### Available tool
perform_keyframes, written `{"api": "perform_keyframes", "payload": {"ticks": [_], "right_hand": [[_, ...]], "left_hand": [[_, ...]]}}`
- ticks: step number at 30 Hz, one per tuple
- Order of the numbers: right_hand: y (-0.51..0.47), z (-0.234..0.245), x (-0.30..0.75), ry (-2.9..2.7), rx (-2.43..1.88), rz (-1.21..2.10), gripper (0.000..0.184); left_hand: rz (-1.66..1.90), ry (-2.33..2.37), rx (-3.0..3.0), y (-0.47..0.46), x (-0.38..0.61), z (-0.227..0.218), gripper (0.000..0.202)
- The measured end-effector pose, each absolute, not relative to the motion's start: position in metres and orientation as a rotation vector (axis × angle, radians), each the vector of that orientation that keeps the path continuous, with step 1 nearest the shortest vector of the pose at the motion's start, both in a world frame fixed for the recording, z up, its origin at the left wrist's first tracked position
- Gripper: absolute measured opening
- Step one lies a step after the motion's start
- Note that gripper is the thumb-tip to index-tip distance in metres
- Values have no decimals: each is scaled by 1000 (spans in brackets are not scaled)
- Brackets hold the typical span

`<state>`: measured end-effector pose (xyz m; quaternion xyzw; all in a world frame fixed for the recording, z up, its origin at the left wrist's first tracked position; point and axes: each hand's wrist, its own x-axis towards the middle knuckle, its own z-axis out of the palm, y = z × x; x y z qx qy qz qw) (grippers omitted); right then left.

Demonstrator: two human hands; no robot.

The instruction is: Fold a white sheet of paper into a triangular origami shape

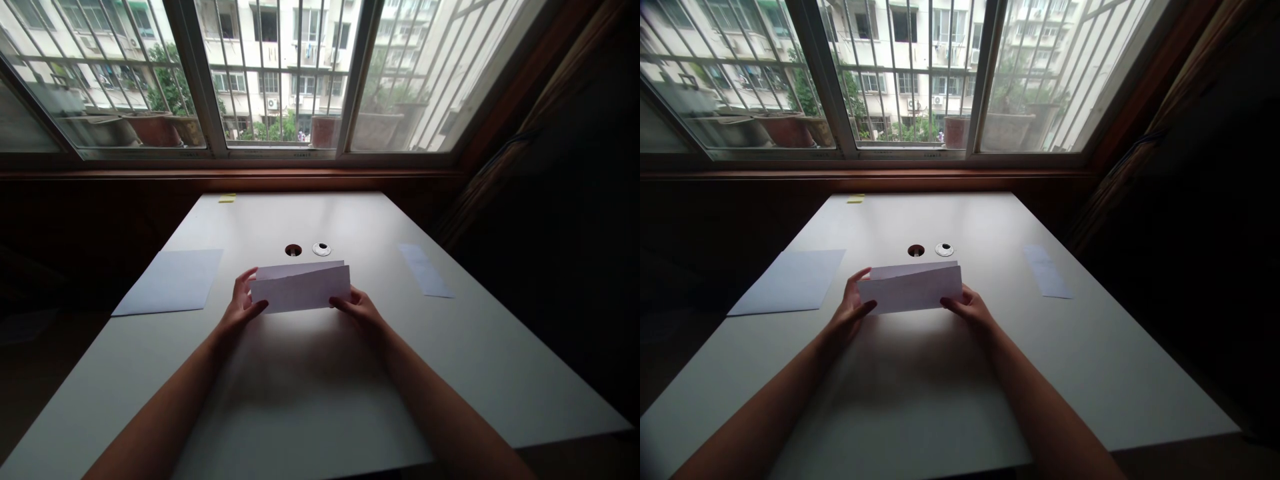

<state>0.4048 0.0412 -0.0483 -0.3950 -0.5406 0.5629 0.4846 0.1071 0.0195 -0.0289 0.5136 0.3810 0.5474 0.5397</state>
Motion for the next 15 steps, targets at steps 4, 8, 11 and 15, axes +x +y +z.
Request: {"api": "perform_keyframes", "payload": {"ticks": [4, 8, 11, 15], "right_hand": [[42, -48, 400, -1249, -917, 1398, 41], [43, -46, 397, -1231, -927, 1331, 49], [43, -44, 398, -1238, -956, 1308, 57], [43, -44, 398, -1199, -989, 1312, 63]], "left_hand": [[1273, 886, 1196, 22, 107, -27, 93], [1196, 904, 1268, 26, 101, -34, 87], [1067, 976, 1356, 27, 99, -37, 68], [904, 990, 1412, 25, 99, -33, 59]]}}
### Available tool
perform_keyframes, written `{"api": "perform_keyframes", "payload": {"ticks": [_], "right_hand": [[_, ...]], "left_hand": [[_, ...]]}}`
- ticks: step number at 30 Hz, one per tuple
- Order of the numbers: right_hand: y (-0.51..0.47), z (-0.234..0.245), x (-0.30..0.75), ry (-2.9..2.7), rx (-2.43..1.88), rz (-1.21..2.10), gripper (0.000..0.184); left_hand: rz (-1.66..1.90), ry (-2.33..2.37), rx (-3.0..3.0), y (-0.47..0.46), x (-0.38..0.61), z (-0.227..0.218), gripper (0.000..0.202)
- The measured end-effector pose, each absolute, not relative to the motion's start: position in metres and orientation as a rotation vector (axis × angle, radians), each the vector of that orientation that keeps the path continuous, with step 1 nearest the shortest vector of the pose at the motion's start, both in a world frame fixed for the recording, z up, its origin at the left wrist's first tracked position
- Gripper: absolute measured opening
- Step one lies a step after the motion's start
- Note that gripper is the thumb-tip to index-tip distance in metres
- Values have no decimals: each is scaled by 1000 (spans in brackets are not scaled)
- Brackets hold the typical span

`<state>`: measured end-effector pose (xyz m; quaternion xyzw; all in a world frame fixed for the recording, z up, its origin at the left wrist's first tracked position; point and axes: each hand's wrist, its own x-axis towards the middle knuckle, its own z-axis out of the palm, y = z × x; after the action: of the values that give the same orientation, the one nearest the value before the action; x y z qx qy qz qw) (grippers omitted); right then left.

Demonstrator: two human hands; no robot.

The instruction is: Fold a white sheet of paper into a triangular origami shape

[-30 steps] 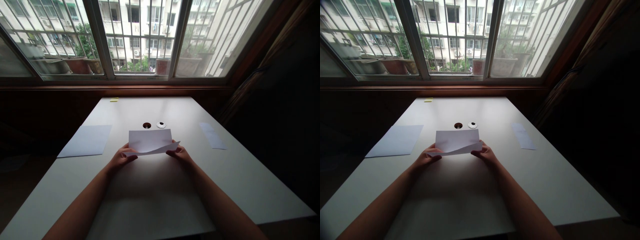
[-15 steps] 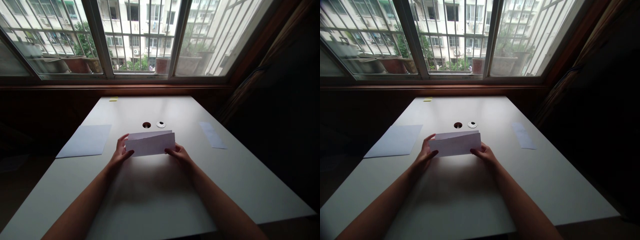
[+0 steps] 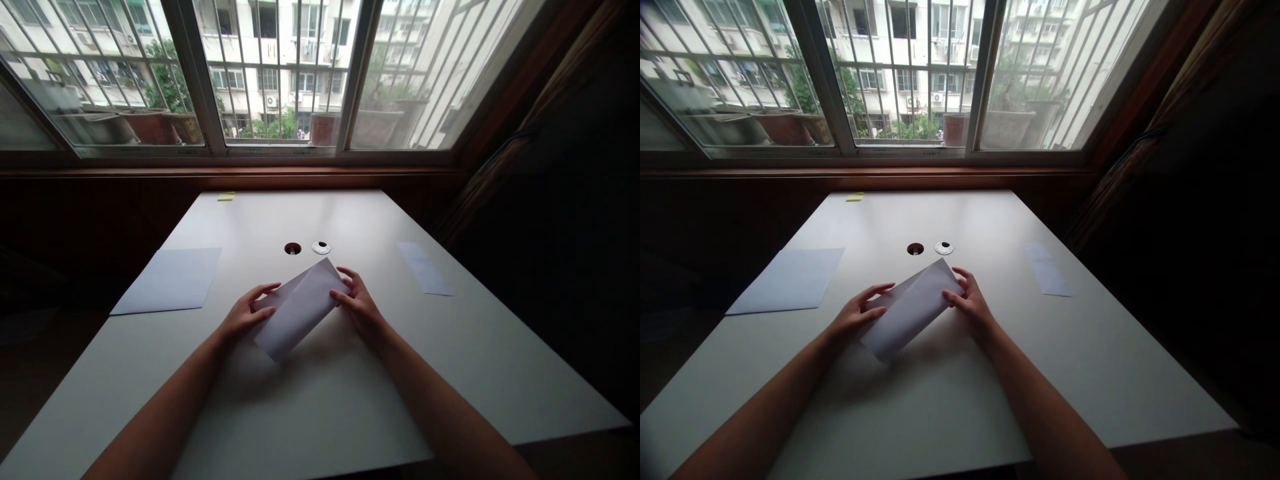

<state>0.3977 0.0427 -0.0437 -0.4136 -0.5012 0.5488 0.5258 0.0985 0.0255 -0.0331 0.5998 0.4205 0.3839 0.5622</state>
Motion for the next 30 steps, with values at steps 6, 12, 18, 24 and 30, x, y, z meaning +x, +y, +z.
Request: {"api": "perform_keyframes", "payload": {"ticks": [6, 12, 18, 24, 30], "right_hand": [[42, -45, 397, -1180, -995, 1346, 61], [41, -42, 395, -1178, -1014, 1368, 61], [43, -43, 394, -1125, -1023, 1344, 59], [35, -30, 389, -972, -1008, 1474, 85], [27, -34, 386, -1000, -949, 1735, 62]], "left_hand": [[774, 1002, 1442, 23, 105, -30, 53], [769, 1014, 1368, 20, 116, -30, 58], [841, 1081, 1315, 21, 122, -35, 50], [1104, 1068, 1073, 27, 122, -45, 50], [1318, 1053, 829, 32, 124, -43, 51]]}}
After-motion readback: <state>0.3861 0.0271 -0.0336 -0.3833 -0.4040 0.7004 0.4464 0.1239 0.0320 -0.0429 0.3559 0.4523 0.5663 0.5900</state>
